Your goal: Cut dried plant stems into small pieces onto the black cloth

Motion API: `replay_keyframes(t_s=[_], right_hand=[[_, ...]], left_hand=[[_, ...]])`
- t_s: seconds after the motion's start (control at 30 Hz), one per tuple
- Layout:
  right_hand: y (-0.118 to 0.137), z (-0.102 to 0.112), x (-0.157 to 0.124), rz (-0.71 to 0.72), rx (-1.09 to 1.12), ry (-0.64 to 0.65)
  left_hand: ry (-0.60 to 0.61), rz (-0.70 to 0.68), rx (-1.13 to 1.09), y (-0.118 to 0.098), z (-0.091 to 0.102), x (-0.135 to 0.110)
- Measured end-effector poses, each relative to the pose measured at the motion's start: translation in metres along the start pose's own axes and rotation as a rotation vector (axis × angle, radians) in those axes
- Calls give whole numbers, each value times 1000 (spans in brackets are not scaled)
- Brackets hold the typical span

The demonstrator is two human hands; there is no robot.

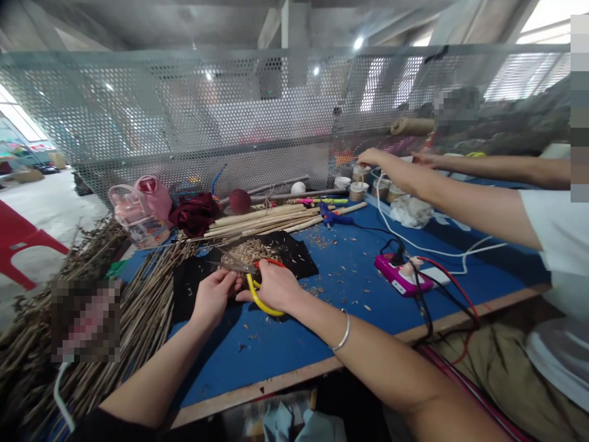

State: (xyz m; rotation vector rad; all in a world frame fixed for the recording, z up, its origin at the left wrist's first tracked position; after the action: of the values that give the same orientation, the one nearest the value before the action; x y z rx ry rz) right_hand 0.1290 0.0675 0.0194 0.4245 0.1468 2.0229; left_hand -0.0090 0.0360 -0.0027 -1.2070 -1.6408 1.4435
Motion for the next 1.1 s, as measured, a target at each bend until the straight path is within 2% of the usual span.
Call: replay_keyframes(t_s=[0.4,0.7,0.8,0.87,0.97,1.1], right_hand=[[-4,-10,-1,-101,-29,124],[-11,-14,3,-104,-4,127],[-14,-13,6,-110,24,83],[-16,-10,9,-125,75,17],[-17,-9,14,-117,249,-69],[-15,-13,17,-78,574,-111]], left_hand=[[-2,4,68,4,2,5],[4,82,-18,7,4,8],[-39,103,-47,5,5,8],[-75,108,-38,3,6,7],[-94,42,47,0,7,5],[-16,-63,266,-1,4,0]])
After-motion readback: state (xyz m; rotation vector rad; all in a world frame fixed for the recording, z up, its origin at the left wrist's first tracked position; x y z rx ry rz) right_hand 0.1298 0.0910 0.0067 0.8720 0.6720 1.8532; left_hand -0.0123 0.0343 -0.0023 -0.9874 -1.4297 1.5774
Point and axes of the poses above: each hand's wrist, its own x-axis towards the middle knuckle, its own z-axis out of the back of the hand, y = z × x, the point moved 3 cm from there along x, towards the middle knuckle, and after that the axes turned 7 degrees about -y, right-handed, at the moved point
